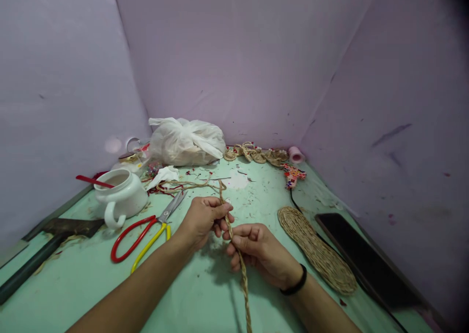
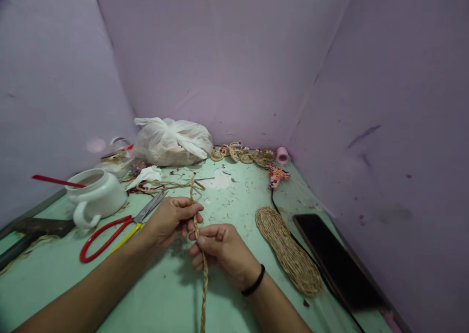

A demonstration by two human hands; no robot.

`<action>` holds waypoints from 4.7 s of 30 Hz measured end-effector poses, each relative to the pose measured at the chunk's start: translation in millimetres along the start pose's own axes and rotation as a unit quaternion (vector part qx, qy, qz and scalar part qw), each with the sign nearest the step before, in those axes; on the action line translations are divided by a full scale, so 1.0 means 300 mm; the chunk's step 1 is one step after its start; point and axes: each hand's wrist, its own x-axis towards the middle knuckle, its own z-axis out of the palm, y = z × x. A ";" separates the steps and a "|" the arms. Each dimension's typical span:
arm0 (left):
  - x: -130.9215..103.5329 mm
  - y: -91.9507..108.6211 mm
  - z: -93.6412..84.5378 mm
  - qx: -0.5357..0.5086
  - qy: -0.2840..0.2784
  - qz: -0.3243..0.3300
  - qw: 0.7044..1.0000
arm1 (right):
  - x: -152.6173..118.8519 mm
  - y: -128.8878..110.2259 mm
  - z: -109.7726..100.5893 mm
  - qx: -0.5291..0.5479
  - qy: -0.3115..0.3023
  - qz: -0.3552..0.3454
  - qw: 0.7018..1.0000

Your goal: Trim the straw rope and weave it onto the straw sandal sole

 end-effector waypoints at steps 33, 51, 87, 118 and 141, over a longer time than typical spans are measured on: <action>0.064 0.023 -0.089 -0.054 0.123 0.077 0.988 | 0.002 0.030 0.036 0.047 0.005 0.028 0.998; 0.063 0.021 -0.122 -0.026 0.030 -0.003 0.999 | 0.001 0.020 0.011 0.037 -0.011 0.053 0.998; 0.045 -0.022 -0.075 0.156 -0.077 -0.080 0.981 | 0.008 0.033 0.002 0.049 -0.033 0.046 0.997; 0.012 0.096 -0.267 0.458 0.154 0.074 0.872 | 0.007 0.009 -0.034 0.004 0.040 0.077 0.996; -0.177 -0.045 -0.359 0.728 0.186 -0.035 0.658 | 0.007 -0.036 -0.027 0.078 0.174 -0.006 0.982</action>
